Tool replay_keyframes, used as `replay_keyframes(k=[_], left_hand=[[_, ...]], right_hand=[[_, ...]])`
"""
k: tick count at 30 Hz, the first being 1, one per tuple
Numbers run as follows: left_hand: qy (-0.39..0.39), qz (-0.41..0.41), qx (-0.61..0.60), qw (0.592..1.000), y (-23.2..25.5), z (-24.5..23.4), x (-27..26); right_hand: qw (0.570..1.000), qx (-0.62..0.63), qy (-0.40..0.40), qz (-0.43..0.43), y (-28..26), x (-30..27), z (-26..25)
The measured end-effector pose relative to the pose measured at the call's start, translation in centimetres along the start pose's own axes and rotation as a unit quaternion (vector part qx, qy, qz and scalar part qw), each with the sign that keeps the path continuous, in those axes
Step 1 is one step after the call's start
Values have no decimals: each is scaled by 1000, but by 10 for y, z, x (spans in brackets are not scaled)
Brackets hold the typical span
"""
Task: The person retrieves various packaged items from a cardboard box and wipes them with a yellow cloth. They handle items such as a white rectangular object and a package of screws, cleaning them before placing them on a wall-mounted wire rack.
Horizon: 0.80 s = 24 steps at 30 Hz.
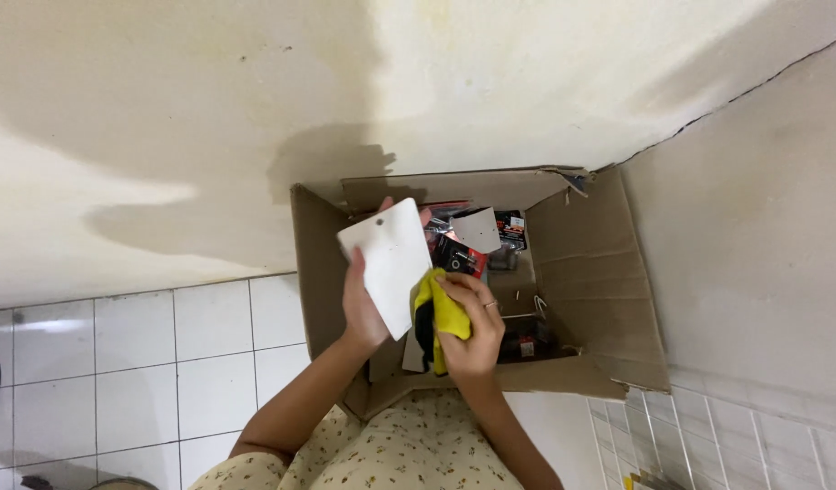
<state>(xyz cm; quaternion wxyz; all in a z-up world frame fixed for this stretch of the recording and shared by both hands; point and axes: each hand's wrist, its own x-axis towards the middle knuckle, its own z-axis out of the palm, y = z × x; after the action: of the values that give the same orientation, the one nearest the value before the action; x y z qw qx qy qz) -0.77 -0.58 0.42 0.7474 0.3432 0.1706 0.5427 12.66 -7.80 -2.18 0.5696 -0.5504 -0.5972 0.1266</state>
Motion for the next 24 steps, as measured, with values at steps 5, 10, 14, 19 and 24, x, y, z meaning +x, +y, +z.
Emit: replay_keyframes(k=[5, 10, 14, 19, 24], left_hand=[[-11, -16, 1, 1000, -3, -4, -6], [79, -24, 199, 977, -12, -13, 8], [60, 45, 191, 979, -14, -12, 8], [44, 33, -63, 997, 3, -11, 7], [-58, -34, -25, 997, 10, 14, 6]], right_hand=[[974, 146, -54, 167, 38, -35, -5], [993, 60, 100, 6, 50, -34, -15], [989, 25, 63, -131, 58, -30, -8], [954, 209, -212, -36, 26, -25, -22], [980, 178, -53, 66, 16, 7, -34]])
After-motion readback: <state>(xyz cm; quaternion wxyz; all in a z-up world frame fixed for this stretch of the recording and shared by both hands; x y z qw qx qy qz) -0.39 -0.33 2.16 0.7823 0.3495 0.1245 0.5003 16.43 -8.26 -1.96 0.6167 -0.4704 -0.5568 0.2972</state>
